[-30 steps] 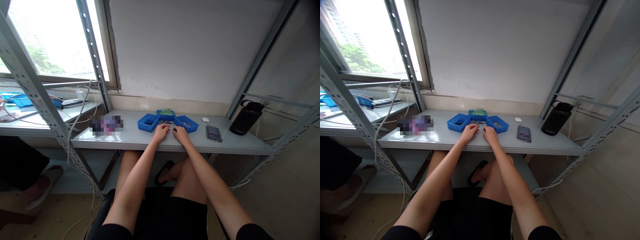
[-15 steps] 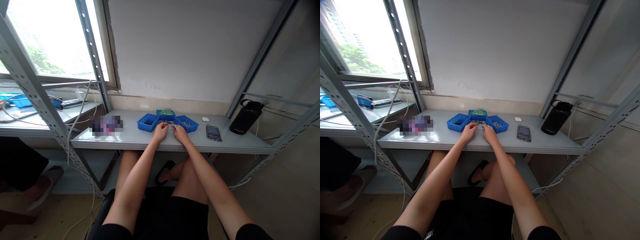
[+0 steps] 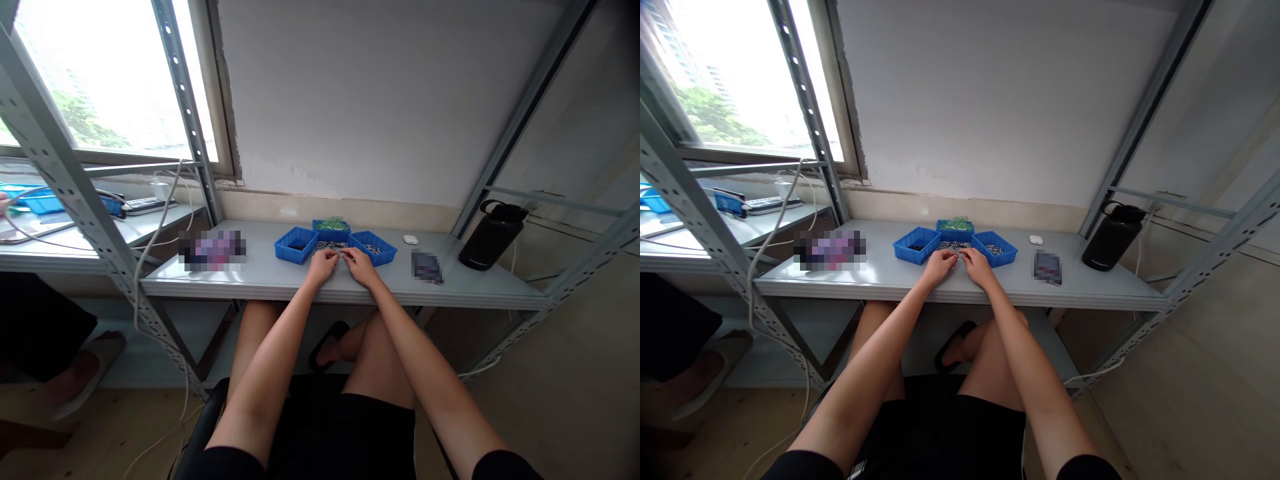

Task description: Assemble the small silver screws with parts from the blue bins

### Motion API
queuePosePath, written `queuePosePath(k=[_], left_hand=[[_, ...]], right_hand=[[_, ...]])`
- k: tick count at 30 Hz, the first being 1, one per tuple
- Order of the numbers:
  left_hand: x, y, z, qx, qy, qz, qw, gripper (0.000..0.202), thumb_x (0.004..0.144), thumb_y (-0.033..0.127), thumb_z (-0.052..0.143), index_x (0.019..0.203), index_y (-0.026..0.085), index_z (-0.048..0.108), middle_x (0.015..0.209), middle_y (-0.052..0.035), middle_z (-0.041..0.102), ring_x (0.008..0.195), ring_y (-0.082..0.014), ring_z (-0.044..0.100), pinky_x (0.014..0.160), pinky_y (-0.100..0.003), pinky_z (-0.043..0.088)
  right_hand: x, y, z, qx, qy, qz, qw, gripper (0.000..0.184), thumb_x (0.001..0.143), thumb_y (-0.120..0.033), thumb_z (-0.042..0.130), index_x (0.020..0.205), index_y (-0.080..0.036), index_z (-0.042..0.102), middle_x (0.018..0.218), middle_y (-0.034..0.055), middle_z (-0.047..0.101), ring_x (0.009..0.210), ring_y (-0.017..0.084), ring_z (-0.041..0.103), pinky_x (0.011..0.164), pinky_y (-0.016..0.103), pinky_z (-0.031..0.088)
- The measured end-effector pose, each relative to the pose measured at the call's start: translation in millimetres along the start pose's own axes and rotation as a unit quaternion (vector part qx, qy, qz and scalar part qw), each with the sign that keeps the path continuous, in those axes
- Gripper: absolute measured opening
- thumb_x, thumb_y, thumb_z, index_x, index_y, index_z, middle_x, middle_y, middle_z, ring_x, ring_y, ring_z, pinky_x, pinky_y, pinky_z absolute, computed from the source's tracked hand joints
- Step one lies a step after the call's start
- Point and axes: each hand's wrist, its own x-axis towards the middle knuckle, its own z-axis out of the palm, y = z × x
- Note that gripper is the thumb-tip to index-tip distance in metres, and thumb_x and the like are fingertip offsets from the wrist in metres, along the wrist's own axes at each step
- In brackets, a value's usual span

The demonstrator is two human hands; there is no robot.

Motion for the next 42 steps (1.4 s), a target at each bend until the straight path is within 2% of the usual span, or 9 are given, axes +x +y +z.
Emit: queuePosePath(k=[4, 7, 11, 18, 24, 29, 36, 42], left_hand=[[1.7, -1.8, 0.1, -0.054, 0.002, -0.02, 0.998, 0.017, 0.077, 0.024, 0.057, 0.082, 0.012, 0.068, 0.067, -0.0049, 0.064, 0.064, -0.0157, 0.057, 0.065, -0.028, 0.045], [2.7, -2.7, 0.6, -0.101, 0.012, -0.039, 0.994, 0.016, 0.078, 0.024, 0.057, 0.08, 0.011, 0.065, 0.066, -0.0042, 0.062, 0.063, -0.0141, 0.056, 0.062, -0.026, 0.044], [2.1, -2.0, 0.5, -0.102, 0.018, -0.03, 0.994, 0.015, 0.078, 0.025, 0.057, 0.075, 0.012, 0.063, 0.063, -0.0026, 0.06, 0.061, -0.0132, 0.054, 0.062, -0.025, 0.042], [0.1, 3.1, -0.4, -0.109, 0.014, -0.047, 0.993, 0.017, 0.079, 0.026, 0.056, 0.078, 0.012, 0.064, 0.064, -0.0029, 0.06, 0.061, -0.0132, 0.053, 0.059, -0.025, 0.041], [0.6, 1.3, -0.5, -0.117, 0.009, -0.041, 0.992, 0.019, 0.079, 0.028, 0.056, 0.078, 0.012, 0.065, 0.063, -0.0027, 0.06, 0.06, -0.0127, 0.052, 0.059, -0.025, 0.041], [1.3, -0.3, -0.8, -0.109, 0.002, -0.03, 0.994, 0.024, 0.08, 0.031, 0.053, 0.079, 0.011, 0.067, 0.064, -0.0029, 0.06, 0.061, -0.0128, 0.052, 0.06, -0.025, 0.041], [-0.1, 1.8, -1.1, -0.109, 0.008, -0.046, 0.993, 0.024, 0.079, 0.032, 0.055, 0.08, 0.012, 0.067, 0.065, -0.0033, 0.062, 0.063, -0.0134, 0.053, 0.06, -0.024, 0.041], [1.4, -0.6, -0.6, -0.088, 0.001, -0.034, 0.996, 0.025, 0.078, 0.034, 0.056, 0.075, 0.012, 0.068, 0.064, -0.0033, 0.061, 0.062, -0.0135, 0.053, 0.06, -0.025, 0.041]], right_hand=[[-0.9, -0.7, 0.4, 0.018, 0.019, 0.035, 0.999, 0.028, 0.086, -0.023, 0.048, 0.108, -0.015, 0.063, 0.098, 0.009, 0.066, 0.089, 0.018, 0.061, 0.086, 0.031, 0.045], [-1.5, -0.7, 0.6, 0.04, 0.01, 0.074, 0.996, 0.024, 0.084, -0.027, 0.051, 0.102, -0.016, 0.064, 0.097, 0.008, 0.068, 0.088, 0.018, 0.062, 0.084, 0.031, 0.046], [-2.2, -0.6, -0.8, 0.083, 0.008, 0.098, 0.992, 0.021, 0.084, -0.032, 0.05, 0.094, -0.018, 0.064, 0.088, 0.0054, 0.07, 0.083, 0.018, 0.064, 0.081, 0.031, 0.048], [-1.6, 5.2, 0.3, 0.111, 0.032, 0.127, 0.985, 0.023, 0.084, -0.036, 0.046, 0.089, -0.019, 0.06, 0.078, 0.0043, 0.069, 0.074, 0.018, 0.064, 0.076, 0.032, 0.049], [-1.7, 6.4, 0.7, 0.132, 0.022, 0.122, 0.983, 0.021, 0.082, -0.038, 0.049, 0.086, -0.02, 0.057, 0.078, 0.0036, 0.068, 0.074, 0.018, 0.064, 0.074, 0.031, 0.049], [-1.7, 3.1, -1.5, 0.132, 0.017, 0.133, 0.982, 0.019, 0.084, -0.038, 0.045, 0.083, -0.021, 0.053, 0.077, 0.0024, 0.067, 0.069, 0.016, 0.063, 0.071, 0.03, 0.048], [-0.3, 6.9, -0.4, 0.132, 0.035, 0.148, 0.979, 0.019, 0.085, -0.039, 0.041, 0.083, -0.022, 0.049, 0.076, 0.0014, 0.066, 0.067, 0.017, 0.062, 0.07, 0.031, 0.047], [-0.2, 7.9, 0.4, 0.147, 0.04, 0.152, 0.977, 0.02, 0.085, -0.041, 0.04, 0.084, -0.022, 0.048, 0.077, 0.001, 0.065, 0.065, 0.016, 0.061, 0.068, 0.029, 0.047]])
